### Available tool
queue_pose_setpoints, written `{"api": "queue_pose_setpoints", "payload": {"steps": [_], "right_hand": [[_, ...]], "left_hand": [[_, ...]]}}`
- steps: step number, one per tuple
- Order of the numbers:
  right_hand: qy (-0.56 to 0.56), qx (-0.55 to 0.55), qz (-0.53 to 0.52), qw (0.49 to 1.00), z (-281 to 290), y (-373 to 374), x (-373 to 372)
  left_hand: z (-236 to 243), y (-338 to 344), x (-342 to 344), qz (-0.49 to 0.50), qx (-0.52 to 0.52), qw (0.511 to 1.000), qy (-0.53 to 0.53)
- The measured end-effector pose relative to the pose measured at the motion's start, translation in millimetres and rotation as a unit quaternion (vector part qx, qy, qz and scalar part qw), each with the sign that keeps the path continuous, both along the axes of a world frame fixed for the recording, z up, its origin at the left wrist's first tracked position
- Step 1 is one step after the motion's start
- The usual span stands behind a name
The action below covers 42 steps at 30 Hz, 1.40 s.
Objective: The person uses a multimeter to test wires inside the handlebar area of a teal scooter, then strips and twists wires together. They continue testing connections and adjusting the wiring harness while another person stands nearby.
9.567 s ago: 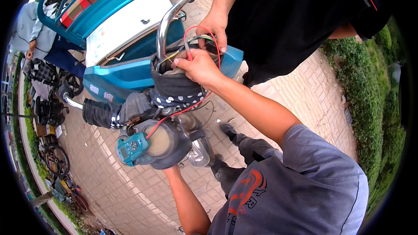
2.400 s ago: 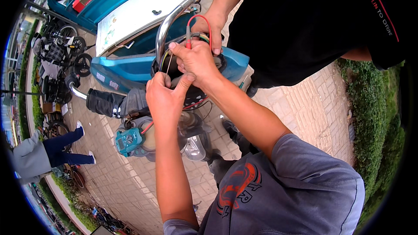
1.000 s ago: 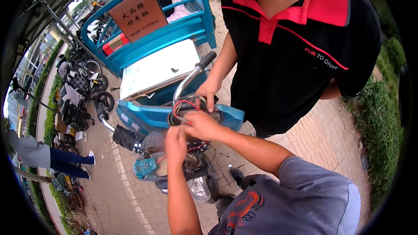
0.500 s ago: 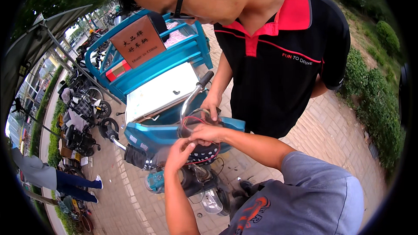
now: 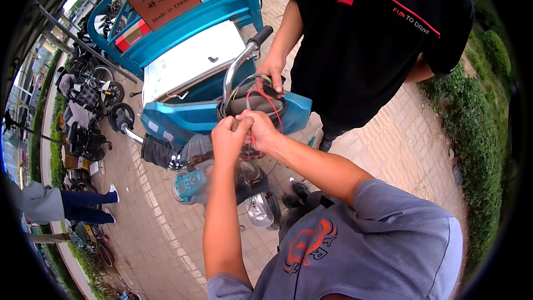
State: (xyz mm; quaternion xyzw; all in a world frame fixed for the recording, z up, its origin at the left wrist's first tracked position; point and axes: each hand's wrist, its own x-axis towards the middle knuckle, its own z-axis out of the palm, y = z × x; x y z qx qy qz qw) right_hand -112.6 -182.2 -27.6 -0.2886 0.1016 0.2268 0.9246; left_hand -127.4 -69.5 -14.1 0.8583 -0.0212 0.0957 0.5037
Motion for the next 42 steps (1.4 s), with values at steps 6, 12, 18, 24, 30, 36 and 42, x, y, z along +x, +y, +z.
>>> {"api": "queue_pose_setpoints", "payload": {"steps": [6,12,18,24,30,36,42], "right_hand": [[-0.104,-0.102,-0.011,0.989,3,-9,6],[-0.228,-0.357,0.061,0.904,11,-86,-30],[-0.171,-0.593,0.161,0.77,-106,-168,-127],[-0.116,-0.668,0.223,0.7,-223,-171,-142],[0.034,-0.53,0.201,0.823,-338,-164,-146],[0.018,-0.623,0.28,0.73,-500,-201,-198],[0.035,-0.61,0.314,0.727,-669,-205,-240]], "left_hand": [[-1,4,5,-0.057,-0.105,0.992,0.051],[-1,11,-4,-0.057,-0.086,0.994,0.035],[-6,-13,-5,-0.028,-0.076,0.996,-0.027],[-11,-34,-39,0.094,-0.031,0.975,-0.198],[-118,-72,-212,-0.019,-0.023,0.995,0.099],[-302,-121,-392,-0.082,0.052,0.927,0.362],[-424,-170,-473,-0.157,0.163,0.915,0.334]]}}
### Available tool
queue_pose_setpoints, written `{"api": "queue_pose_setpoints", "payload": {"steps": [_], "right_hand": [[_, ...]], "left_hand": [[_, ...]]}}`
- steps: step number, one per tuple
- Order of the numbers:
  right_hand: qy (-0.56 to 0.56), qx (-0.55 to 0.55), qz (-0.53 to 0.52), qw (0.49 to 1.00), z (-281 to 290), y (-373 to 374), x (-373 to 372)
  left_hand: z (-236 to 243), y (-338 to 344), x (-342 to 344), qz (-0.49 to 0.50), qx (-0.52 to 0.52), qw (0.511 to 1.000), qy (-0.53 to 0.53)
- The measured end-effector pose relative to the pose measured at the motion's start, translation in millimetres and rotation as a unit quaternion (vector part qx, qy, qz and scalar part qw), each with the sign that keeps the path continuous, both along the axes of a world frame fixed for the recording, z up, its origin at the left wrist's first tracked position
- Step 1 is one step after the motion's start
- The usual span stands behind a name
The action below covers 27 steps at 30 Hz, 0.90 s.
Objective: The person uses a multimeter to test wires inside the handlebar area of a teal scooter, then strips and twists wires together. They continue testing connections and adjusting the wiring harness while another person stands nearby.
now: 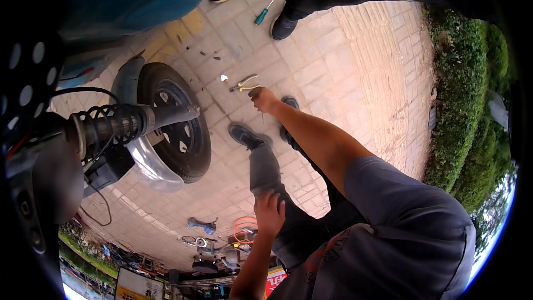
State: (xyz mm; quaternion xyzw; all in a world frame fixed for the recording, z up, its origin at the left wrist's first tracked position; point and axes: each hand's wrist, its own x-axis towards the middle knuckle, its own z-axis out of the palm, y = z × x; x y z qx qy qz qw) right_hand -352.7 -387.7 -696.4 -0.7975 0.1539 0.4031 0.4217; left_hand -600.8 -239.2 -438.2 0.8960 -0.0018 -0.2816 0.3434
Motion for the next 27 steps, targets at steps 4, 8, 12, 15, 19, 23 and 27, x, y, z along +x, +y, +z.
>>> {"api": "queue_pose_setpoints", "payload": {"steps": [4,8,12,15,19,23,27], "right_hand": [[-0.052,-0.045,0.05,0.996,-110,7,-41],[-0.142,-0.092,0.089,0.982,-179,21,-62],[-0.368,-0.312,0.238,0.843,-213,12,-36],[-0.296,-0.298,0.313,0.852,-222,-6,-11],[-0.105,-0.255,0.293,0.915,-156,3,-4],[0.12,-0.163,0.157,0.967,-41,-2,-29],[0.217,-0.016,0.073,0.973,159,-29,-33]], "left_hand": [[-36,-12,-3,-0.038,0.078,0.995,0.053],[-37,5,-7,-0.013,0.05,0.997,0.062],[-44,25,-2,0.001,0.038,0.998,0.048],[-42,32,17,0.002,0.035,0.999,0.034],[-46,36,5,0.007,0.063,0.998,-0.002],[-32,21,-10,0.007,0.087,0.993,0.083],[-17,16,7,0.029,0.043,0.993,0.105]]}}
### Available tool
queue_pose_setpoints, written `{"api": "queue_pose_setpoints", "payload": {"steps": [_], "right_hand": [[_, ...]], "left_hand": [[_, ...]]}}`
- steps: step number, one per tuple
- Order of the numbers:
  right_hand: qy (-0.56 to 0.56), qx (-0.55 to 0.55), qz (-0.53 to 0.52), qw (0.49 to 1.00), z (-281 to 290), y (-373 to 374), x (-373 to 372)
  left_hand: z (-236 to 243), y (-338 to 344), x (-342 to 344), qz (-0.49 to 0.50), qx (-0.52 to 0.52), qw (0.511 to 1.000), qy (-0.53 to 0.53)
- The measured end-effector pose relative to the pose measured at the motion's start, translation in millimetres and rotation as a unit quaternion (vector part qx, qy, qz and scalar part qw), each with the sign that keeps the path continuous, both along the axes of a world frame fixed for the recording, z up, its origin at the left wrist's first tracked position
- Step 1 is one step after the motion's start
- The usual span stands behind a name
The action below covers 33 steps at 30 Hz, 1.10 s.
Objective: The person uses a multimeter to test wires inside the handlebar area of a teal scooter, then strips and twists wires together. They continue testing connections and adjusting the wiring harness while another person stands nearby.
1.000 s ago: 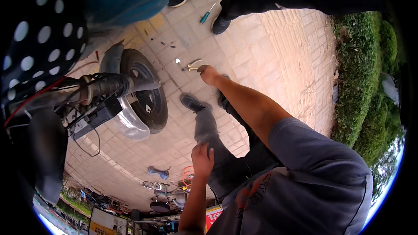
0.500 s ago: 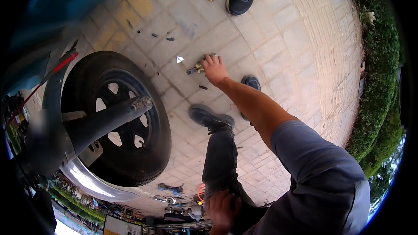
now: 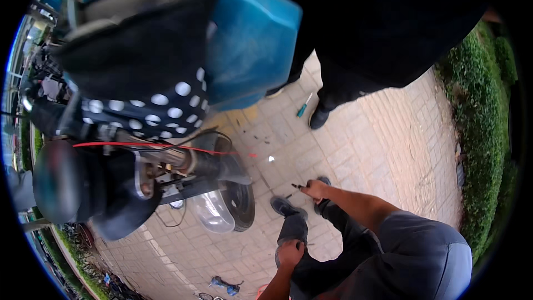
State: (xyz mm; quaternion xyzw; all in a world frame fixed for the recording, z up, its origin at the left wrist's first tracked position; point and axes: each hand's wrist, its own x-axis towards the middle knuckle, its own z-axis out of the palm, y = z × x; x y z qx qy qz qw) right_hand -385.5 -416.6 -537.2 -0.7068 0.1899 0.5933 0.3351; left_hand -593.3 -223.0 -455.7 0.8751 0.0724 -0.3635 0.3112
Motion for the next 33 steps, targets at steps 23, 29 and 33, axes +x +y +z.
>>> {"api": "queue_pose_setpoints", "payload": {"steps": [23,29,33], "right_hand": [[-0.756,0.026,0.136,0.64,521,111,220],[-0.75,0.036,0.131,0.647,518,138,238],[-0.743,0.052,0.125,0.655,517,146,243]], "left_hand": [[435,129,466,0.193,-0.229,0.847,-0.44],[432,140,462,0.255,-0.377,0.837,-0.305],[431,144,464,0.241,-0.371,0.841,-0.311]]}}
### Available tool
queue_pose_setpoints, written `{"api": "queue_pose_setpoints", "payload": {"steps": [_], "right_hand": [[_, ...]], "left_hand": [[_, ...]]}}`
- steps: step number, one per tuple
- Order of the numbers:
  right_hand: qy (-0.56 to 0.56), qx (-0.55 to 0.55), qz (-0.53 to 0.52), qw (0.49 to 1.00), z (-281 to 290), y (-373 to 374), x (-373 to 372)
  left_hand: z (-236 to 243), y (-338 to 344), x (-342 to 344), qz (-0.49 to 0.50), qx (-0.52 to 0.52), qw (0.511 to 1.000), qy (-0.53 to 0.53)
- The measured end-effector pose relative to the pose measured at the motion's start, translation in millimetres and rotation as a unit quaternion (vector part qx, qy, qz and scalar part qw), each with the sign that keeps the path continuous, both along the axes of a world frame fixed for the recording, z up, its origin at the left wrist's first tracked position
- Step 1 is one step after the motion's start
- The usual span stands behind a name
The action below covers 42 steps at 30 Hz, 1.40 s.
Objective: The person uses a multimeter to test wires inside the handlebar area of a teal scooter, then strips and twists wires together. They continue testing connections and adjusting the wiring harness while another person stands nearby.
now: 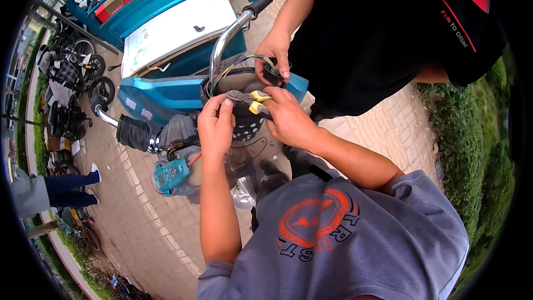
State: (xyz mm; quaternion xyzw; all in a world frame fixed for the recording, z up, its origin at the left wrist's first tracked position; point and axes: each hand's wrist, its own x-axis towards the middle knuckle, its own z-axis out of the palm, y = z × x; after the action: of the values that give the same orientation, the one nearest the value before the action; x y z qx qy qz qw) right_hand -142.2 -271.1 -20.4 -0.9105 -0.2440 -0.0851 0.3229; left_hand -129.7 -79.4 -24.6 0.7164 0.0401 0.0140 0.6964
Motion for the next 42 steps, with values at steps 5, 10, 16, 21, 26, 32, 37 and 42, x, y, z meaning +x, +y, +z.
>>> {"api": "queue_pose_setpoints", "payload": {"steps": [5,10,16,21,26,32,37,42], "right_hand": [[0.018,0.0,-0.007,1.0,2,5,0],[0.029,0.007,-0.019,0.999,-8,7,-1],[0.051,0.023,-0.015,0.998,-5,6,-2],[0.025,0.011,-0.028,0.999,-12,4,-2],[0.067,0.059,-0.037,0.995,-7,4,-9],[0.06,0.227,-0.131,0.963,0,14,-6],[0.118,0.212,-0.078,0.967,8,-1,-9],[0.252,0.239,-0.075,0.935,-3,-6,-18]], "left_hand": [[9,3,1,-0.004,0.093,0.996,0.003],[-1,5,3,-0.005,0.105,0.994,-0.02],[-1,2,6,-0.009,0.102,0.995,-0.004],[7,3,6,-0.055,0.138,0.989,-0.025],[27,-3,9,-0.088,0.292,0.949,-0.079],[3,6,4,0.02,0.304,0.95,-0.071],[16,2,2,0.004,0.201,0.979,-0.03],[16,5,1,-0.011,0.17,0.985,-0.034]]}}
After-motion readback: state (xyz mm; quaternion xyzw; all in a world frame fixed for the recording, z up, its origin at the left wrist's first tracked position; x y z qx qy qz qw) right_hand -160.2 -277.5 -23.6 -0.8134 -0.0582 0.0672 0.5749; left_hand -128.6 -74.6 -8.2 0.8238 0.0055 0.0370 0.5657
